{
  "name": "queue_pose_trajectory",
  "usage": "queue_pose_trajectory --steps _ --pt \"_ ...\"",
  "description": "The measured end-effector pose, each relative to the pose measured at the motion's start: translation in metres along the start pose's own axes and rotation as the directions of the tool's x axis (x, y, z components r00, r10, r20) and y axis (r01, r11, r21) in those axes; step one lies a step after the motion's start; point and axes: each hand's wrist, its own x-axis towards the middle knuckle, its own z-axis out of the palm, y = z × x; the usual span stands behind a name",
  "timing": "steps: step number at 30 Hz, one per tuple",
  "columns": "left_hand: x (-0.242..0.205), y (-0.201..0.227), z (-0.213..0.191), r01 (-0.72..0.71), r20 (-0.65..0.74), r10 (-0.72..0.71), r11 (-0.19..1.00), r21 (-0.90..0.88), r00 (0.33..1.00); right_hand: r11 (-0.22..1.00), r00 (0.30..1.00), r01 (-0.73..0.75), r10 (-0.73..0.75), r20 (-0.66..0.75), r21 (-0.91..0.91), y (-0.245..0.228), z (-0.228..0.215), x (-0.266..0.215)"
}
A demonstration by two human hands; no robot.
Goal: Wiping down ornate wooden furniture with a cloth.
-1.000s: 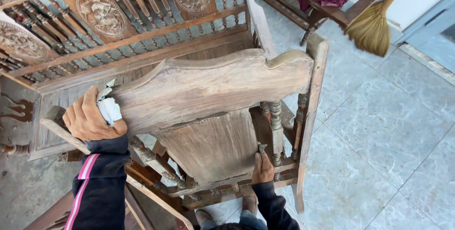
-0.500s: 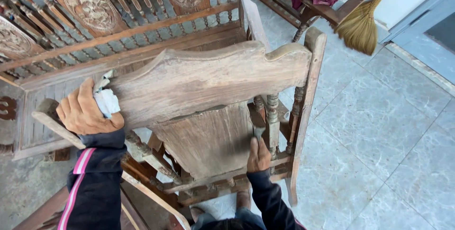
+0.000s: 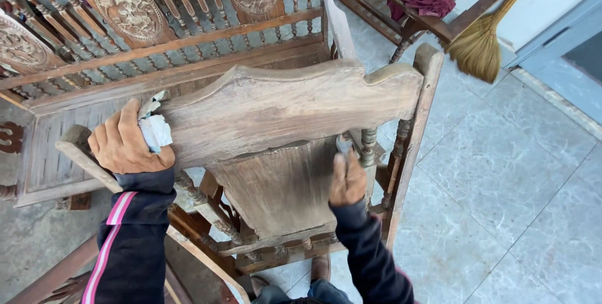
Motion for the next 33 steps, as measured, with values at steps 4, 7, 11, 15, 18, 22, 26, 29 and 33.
queue_pose_trajectory --steps 4,7,11,15,18,22,26,29,33 --pt "0.01 0.006 0.003 0.039 -0.015 -0.039 0.999 -0.008 0.999 0.994 0.993 -0.113 0.112 0.04 0.004 0.028 -0.005 -0.018" --pt "0.006 0.002 0.003 0.05 -0.024 -0.05 0.999 0.016 0.998 0.997 0.992 -0.067 0.07 0.107 -0.03 0.024 -0.011 -0.02" --pt "0.002 0.004 -0.003 0.032 0.023 -0.032 0.999 0.013 0.999 0.954 0.949 -0.298 0.298 0.101 -0.019 0.008 -0.007 -0.014" --pt "0.003 0.001 -0.002 0.024 0.024 -0.024 1.0 0.002 0.999 0.998 0.997 -0.065 0.066 0.05 -0.024 0.046 -0.01 -0.069" --pt "-0.001 -0.001 0.007 0.008 -0.059 -0.008 1.0 -0.001 0.998 0.867 0.873 -0.476 0.486 0.042 -0.146 0.06 -0.01 -0.08" --pt "0.004 0.002 0.007 0.022 -0.042 -0.022 1.0 0.006 0.999 0.668 0.673 -0.711 0.737 0.063 -0.22 -0.003 0.001 -0.016" --pt "0.002 -0.004 0.009 0.028 -0.047 -0.027 0.999 0.024 0.999 0.968 0.996 -0.076 0.065 -0.053 -0.238 0.113 0.01 -0.136" --pt "0.004 -0.001 0.008 0.001 -0.055 0.0 1.0 0.024 0.999 0.803 0.811 -0.585 0.584 -0.046 -0.111 0.162 -0.002 -0.212" --pt "0.01 0.001 0.01 -0.018 -0.139 0.016 1.0 -0.015 0.99 0.794 0.817 -0.546 0.576 -0.042 0.268 0.103 -0.002 -0.131"
